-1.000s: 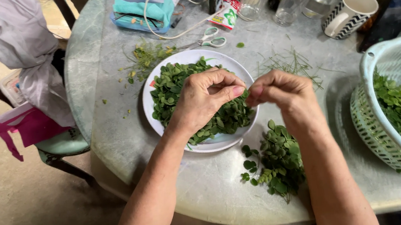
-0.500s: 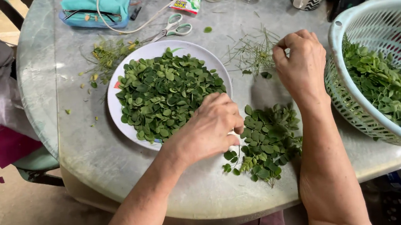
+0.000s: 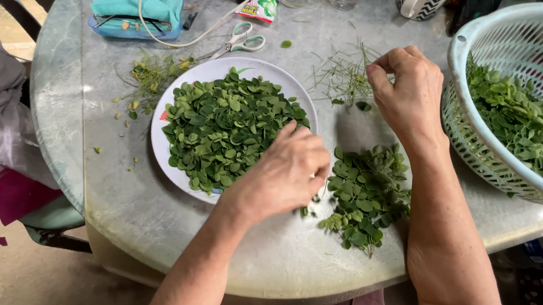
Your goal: The person strips moringa leaves from their stems by hand, placing the leaves into a white plate and discarding the bare stems onto the table. They then sort through the leaves on the plate, removing any remaining small stems and transferring the cleaned leaves into a plastic basket.
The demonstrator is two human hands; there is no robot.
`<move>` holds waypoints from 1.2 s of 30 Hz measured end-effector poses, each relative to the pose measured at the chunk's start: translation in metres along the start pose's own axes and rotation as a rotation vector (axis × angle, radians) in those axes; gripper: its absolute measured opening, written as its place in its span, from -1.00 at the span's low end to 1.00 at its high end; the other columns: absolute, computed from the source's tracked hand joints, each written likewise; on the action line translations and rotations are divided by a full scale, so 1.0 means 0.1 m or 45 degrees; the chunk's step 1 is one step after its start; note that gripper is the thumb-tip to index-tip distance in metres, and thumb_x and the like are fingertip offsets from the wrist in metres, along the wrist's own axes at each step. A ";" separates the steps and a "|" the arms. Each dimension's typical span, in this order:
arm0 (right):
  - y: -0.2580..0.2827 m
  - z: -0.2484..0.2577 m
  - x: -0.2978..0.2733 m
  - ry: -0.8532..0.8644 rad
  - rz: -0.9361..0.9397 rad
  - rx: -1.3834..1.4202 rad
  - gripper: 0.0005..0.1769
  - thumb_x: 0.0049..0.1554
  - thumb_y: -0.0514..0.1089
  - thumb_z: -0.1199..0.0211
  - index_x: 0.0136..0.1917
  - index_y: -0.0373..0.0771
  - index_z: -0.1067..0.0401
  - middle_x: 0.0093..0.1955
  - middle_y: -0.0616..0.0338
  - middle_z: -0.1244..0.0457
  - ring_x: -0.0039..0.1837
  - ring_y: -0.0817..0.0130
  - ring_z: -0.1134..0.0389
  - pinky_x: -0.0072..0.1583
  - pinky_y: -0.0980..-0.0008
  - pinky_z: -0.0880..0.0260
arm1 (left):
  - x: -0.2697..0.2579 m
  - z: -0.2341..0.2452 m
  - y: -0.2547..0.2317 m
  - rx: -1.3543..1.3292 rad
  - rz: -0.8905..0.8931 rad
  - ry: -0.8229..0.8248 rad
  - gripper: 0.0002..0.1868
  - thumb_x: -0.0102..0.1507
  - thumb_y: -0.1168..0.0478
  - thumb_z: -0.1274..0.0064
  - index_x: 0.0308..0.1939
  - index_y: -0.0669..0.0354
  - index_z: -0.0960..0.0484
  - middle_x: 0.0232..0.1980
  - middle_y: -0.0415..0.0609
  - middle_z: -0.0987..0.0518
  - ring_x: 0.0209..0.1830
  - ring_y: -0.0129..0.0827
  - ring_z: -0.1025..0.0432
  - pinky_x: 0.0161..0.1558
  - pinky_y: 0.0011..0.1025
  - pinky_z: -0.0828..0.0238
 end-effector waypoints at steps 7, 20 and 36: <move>0.15 0.05 0.02 0.382 -0.337 0.783 -0.73 0.19 -0.11 -0.33 0.08 -0.33 -0.58 0.00 0.04 -0.45 0.06 0.36 -0.47 0.15 0.36 -0.48 | -0.11 0.54 0.01 -0.460 0.119 -0.444 -0.93 0.24 0.34 -0.20 -0.27 0.29 -0.64 -0.27 -0.14 -0.67 -0.24 -0.50 -0.59 -0.10 -0.43 -0.56; 0.57 -0.17 -0.20 0.820 -0.204 1.110 -0.77 0.14 -0.18 -0.35 0.01 -0.37 -0.59 -0.08 0.18 -0.44 0.00 0.48 -0.41 0.11 0.45 -0.44 | -0.11 0.55 0.12 -0.529 0.477 -0.597 -0.88 0.15 0.33 -0.27 -0.29 0.30 -0.66 -0.38 -0.04 -0.71 -0.41 -0.47 -0.61 -0.28 -0.45 -0.56; 0.60 -0.15 -0.24 0.793 -0.087 1.038 -0.83 0.16 -0.20 -0.33 -0.04 -0.37 -0.53 -0.12 0.25 -0.39 -0.02 0.54 -0.36 0.09 0.47 -0.41 | -0.12 0.52 0.21 -0.755 0.461 -0.661 -0.92 0.18 0.36 -0.25 -0.29 0.28 -0.65 -0.35 -0.13 -0.68 -0.35 -0.57 -0.55 -0.26 -0.52 -0.56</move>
Point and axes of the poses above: each hand's wrist, its own x-axis towards the middle knuckle, its own z-axis out of the back of the hand, y = z × x, the point moved 2 cm from there along x, towards the middle knuckle
